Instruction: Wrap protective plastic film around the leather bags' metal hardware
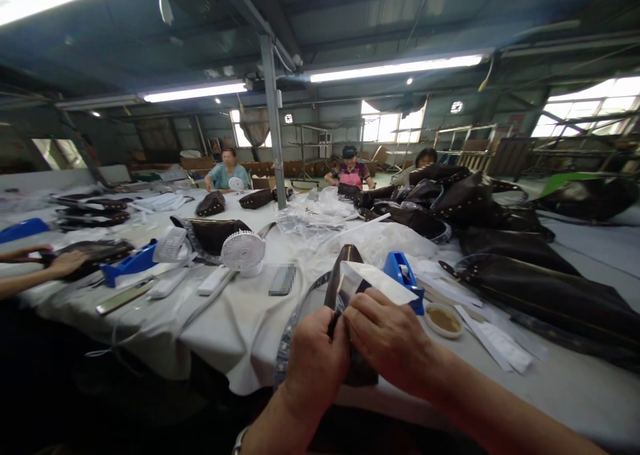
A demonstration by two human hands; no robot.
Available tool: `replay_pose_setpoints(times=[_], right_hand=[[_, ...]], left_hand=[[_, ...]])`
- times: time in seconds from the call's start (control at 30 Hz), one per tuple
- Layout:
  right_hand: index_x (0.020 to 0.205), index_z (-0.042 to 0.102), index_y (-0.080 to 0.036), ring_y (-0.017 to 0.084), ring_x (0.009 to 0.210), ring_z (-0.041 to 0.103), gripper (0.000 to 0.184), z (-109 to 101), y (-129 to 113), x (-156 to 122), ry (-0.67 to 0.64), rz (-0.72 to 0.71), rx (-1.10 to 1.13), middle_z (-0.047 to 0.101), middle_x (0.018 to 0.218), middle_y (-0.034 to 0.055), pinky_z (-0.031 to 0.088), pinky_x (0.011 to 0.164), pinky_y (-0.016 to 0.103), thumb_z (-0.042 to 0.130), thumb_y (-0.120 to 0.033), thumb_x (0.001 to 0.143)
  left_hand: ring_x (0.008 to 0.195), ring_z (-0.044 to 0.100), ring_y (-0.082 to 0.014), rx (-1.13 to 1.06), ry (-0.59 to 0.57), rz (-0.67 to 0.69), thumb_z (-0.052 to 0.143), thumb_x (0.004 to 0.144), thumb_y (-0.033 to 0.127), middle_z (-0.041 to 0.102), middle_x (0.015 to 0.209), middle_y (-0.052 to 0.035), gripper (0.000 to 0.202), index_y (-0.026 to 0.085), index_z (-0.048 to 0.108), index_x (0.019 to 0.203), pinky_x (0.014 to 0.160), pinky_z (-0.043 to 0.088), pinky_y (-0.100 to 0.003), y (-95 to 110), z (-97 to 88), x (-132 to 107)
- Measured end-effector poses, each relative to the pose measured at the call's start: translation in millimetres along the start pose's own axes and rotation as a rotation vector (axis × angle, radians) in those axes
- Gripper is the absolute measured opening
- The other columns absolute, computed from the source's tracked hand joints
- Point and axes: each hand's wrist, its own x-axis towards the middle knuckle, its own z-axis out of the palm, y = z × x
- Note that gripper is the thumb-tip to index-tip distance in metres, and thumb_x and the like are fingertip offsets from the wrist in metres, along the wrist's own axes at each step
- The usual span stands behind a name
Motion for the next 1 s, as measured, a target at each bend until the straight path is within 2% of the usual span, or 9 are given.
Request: replay_pose_setpoints(times=[0.17, 0.23, 0.3, 0.4, 0.5, 0.67, 0.73, 0.87, 1.0], right_hand=[[0.079, 0.062, -0.018, 0.020, 0.071, 0.048, 0.020, 5, 11, -4, -0.011, 0.025, -0.080, 0.061, 0.079, 0.0053, 0.036, 0.067, 0.035, 0.050, -0.011, 0.094], [0.080, 0.062, -0.017, 0.020, 0.072, 0.049, 0.021, 11, 11, -6, -0.004, 0.073, -0.044, 0.061, 0.079, 0.0056, 0.037, 0.068, 0.034, 0.049, -0.010, 0.095], [0.078, 0.062, -0.017, 0.020, 0.073, 0.051, 0.023, 17, 7, -8, 0.018, 0.127, 0.022, 0.061, 0.078, 0.0058, 0.038, 0.069, 0.034, 0.049, -0.012, 0.095], [0.075, 0.061, -0.018, 0.020, 0.072, 0.051, 0.025, 24, -3, -9, 0.086, 0.162, 0.113, 0.060, 0.075, 0.0057, 0.039, 0.069, 0.033, 0.047, -0.016, 0.096], [0.078, 0.062, -0.018, 0.020, 0.072, 0.052, 0.023, 24, -5, -9, 0.144, 0.200, 0.177, 0.059, 0.075, 0.0052, 0.039, 0.068, 0.033, 0.048, -0.016, 0.096], [0.082, 0.064, -0.018, 0.018, 0.071, 0.054, 0.020, 23, 8, -16, 0.133, 0.340, 0.219, 0.057, 0.076, 0.0047, 0.039, 0.067, 0.030, 0.049, -0.015, 0.095], [0.080, 0.063, -0.018, 0.018, 0.071, 0.054, 0.020, 23, 10, -20, 0.105, 0.352, 0.198, 0.057, 0.076, 0.0044, 0.039, 0.066, 0.030, 0.049, -0.013, 0.094], [0.073, 0.060, -0.018, 0.020, 0.073, 0.052, 0.024, 17, 5, -22, 0.078, 0.275, 0.069, 0.057, 0.075, 0.0056, 0.038, 0.068, 0.032, 0.049, -0.011, 0.092], [0.072, 0.060, -0.018, 0.021, 0.070, 0.048, 0.022, 8, 4, -19, 0.014, 0.122, -0.097, 0.059, 0.076, 0.0067, 0.035, 0.065, 0.036, 0.052, -0.006, 0.089]], left_hand=[[0.057, 0.048, -0.0121, -0.533, -0.098, -0.312, 0.061, 0.088, 0.046, 0.055, 0.061, 0.0020, 0.034, 0.017, 0.063, 0.072, 0.053, 0.036, -0.024, -11, 2.8, 3], [0.057, 0.050, -0.0122, -0.778, -0.120, -0.427, 0.065, 0.085, 0.049, 0.057, 0.063, 0.0020, 0.034, 0.016, 0.063, 0.077, 0.053, 0.040, -0.023, -14, 7.1, 3], [0.054, 0.051, -0.0120, -0.899, -0.120, -0.502, 0.067, 0.083, 0.050, 0.057, 0.062, 0.0024, 0.035, 0.015, 0.063, 0.080, 0.052, 0.043, -0.024, -15, 11.5, 3], [0.053, 0.048, -0.0112, -0.755, -0.057, -0.465, 0.066, 0.084, 0.051, 0.055, 0.061, 0.0023, 0.036, 0.015, 0.063, 0.077, 0.050, 0.041, -0.023, -15, 14.0, 4], [0.061, 0.050, -0.0136, -0.502, -0.033, -0.290, 0.059, 0.090, 0.049, 0.058, 0.065, -0.0003, 0.036, 0.016, 0.064, 0.075, 0.053, 0.041, -0.023, -10, 8.5, 4], [0.077, 0.059, -0.0183, -0.422, -0.210, -0.069, 0.047, 0.098, 0.041, 0.068, 0.085, -0.0056, 0.031, 0.018, 0.068, 0.097, 0.068, 0.047, -0.026, -4, -0.9, -15], [0.075, 0.058, -0.0184, -0.358, -0.220, -0.063, 0.048, 0.097, 0.040, 0.067, 0.082, -0.0054, 0.030, 0.018, 0.068, 0.091, 0.068, 0.045, -0.027, -6, 1.1, -26], [0.062, 0.048, -0.0150, -0.244, -0.170, -0.080, 0.049, 0.095, 0.038, 0.056, 0.064, -0.0002, 0.035, 0.019, 0.059, 0.068, 0.059, 0.038, -0.026, -8, 9.5, -30], [0.058, 0.044, -0.0136, -0.209, -0.132, -0.069, 0.052, 0.091, 0.035, 0.052, 0.059, 0.0020, 0.033, 0.019, 0.055, 0.062, 0.056, 0.034, -0.025, -2, 15.1, -18]])
